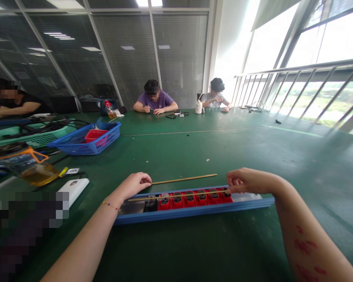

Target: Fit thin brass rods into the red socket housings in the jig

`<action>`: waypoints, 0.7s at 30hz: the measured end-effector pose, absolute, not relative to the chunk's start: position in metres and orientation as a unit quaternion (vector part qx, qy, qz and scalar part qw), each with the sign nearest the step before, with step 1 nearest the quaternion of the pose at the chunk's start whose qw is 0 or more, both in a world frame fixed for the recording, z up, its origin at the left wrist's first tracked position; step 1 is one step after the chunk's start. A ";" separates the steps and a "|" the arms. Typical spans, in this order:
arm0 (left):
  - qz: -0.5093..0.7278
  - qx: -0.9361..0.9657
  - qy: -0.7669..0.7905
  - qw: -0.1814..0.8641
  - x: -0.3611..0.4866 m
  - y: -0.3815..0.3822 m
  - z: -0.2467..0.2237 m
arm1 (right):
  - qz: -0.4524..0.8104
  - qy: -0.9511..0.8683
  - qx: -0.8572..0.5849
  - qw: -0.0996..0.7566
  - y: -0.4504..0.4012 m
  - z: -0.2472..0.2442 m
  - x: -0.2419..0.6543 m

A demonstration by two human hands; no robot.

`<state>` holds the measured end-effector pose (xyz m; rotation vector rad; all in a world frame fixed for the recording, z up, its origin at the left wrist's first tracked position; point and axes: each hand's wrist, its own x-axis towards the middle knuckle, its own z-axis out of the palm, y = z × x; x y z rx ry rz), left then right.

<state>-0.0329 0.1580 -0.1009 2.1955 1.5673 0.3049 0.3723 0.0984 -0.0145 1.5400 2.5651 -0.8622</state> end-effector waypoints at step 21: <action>0.106 0.796 0.565 0.189 -0.029 0.153 -0.095 | -0.093 0.779 0.585 -0.205 0.109 -0.003 0.405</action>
